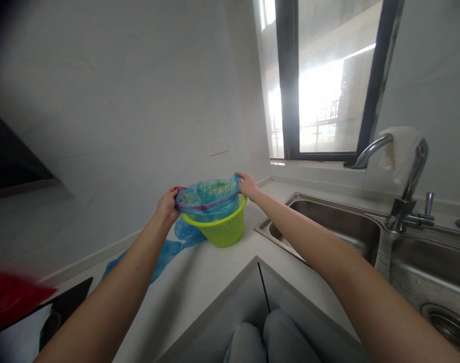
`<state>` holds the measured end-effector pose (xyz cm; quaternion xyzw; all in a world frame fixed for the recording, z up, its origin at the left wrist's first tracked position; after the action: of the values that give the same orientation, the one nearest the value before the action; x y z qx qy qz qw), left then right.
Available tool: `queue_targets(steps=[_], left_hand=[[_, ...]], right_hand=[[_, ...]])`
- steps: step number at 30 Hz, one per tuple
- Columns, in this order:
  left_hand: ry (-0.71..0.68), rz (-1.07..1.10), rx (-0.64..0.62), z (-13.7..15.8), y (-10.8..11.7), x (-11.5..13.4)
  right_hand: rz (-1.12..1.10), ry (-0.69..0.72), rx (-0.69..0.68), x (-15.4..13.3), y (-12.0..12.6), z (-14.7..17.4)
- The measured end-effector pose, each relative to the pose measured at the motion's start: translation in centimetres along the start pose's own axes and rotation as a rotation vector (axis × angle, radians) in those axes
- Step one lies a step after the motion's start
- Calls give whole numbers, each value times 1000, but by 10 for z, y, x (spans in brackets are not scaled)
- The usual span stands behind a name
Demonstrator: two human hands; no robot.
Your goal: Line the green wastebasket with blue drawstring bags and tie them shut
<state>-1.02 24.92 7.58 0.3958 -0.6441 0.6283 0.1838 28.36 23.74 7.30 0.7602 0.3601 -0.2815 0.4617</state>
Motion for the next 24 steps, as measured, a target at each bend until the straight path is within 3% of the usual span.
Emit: queue_targets(steps=[7,13,18,24], left_hand=[[9,28,-130,-5,-15,-9],[-19,12,-180,-3,-25,-16],[-124,-12,-168,0,-21,-11],[-125,-281,-98,-6,-17,-13]], right_hand=[[417,386,-137,-21,-29,1],[596,249,-122,-11,-36,-13],[630,287,-116,-9,-38,-15],[654,283,-154,-12,-48,-17]])
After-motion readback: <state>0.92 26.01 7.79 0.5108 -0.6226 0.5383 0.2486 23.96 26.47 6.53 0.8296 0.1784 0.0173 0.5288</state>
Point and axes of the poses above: each hand's wrist, its own z-axis away from the middle knuckle, its own y-axis out of the back of the hand, x = y × z, the point moved 7 cm from there along -z, towards the middle knuckle, and after that the axes turned 14 degrees about z, right-handed, at the moved point
